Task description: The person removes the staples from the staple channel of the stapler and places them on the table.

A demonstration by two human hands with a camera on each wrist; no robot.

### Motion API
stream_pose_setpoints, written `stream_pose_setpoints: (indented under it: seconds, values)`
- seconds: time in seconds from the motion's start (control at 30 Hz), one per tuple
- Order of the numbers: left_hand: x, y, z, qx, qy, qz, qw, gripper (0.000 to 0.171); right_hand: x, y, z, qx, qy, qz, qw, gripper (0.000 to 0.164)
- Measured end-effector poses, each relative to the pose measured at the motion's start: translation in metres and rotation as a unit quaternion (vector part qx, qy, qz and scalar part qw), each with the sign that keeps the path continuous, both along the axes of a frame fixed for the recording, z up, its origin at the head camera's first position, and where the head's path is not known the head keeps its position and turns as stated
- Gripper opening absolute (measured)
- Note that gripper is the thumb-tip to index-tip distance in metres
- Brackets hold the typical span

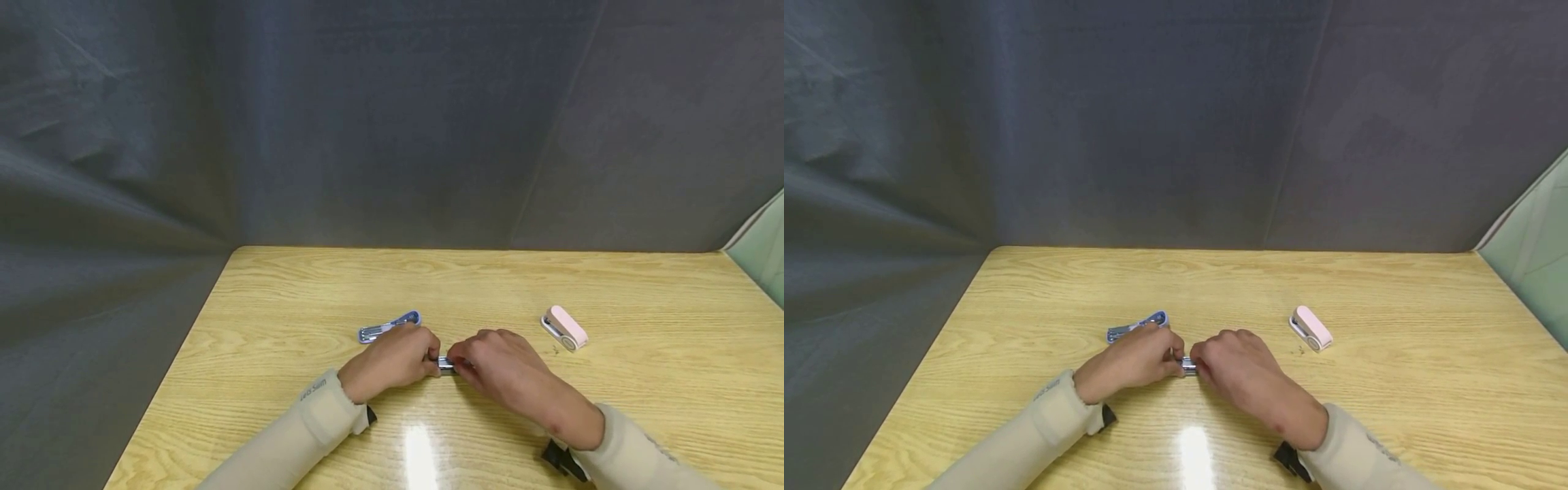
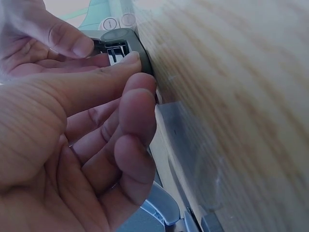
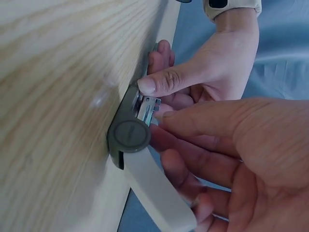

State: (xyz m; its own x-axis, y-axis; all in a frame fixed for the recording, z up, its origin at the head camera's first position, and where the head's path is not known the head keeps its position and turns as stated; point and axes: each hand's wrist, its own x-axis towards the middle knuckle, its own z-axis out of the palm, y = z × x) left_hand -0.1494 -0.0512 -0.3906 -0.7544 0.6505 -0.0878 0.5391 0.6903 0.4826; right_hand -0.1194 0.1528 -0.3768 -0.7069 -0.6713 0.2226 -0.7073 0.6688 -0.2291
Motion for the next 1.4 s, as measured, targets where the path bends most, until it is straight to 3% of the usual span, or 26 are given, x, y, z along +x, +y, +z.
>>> stream_pose_setpoints:
  seconds: [0.2,0.47,1.0,1.27,1.4]
  values:
    - [0.001,0.000,0.000,0.001,-0.004,0.000,1.0000,0.029,0.001,-0.002,0.001,0.002,-0.004,-0.001,1.000,0.036]
    - [0.001,-0.001,-0.001,0.000,0.000,-0.003,1.0000,0.028,0.001,-0.003,0.000,-0.026,-0.059,-0.034,0.997,0.019]
    - [-0.001,0.001,-0.001,0.002,0.001,-0.009,1.0000,0.030,0.002,-0.005,0.005,-0.008,-0.065,-0.066,0.996,0.012]
    - [-0.002,0.001,-0.001,-0.012,0.012,-0.006,0.9998,0.030,0.005,-0.011,0.004,0.000,-0.045,-0.070,0.997,0.027]
    - [-0.002,0.000,0.000,-0.015,0.012,-0.003,0.9998,0.032,0.006,-0.015,0.005,0.013,-0.057,-0.088,0.994,0.029]
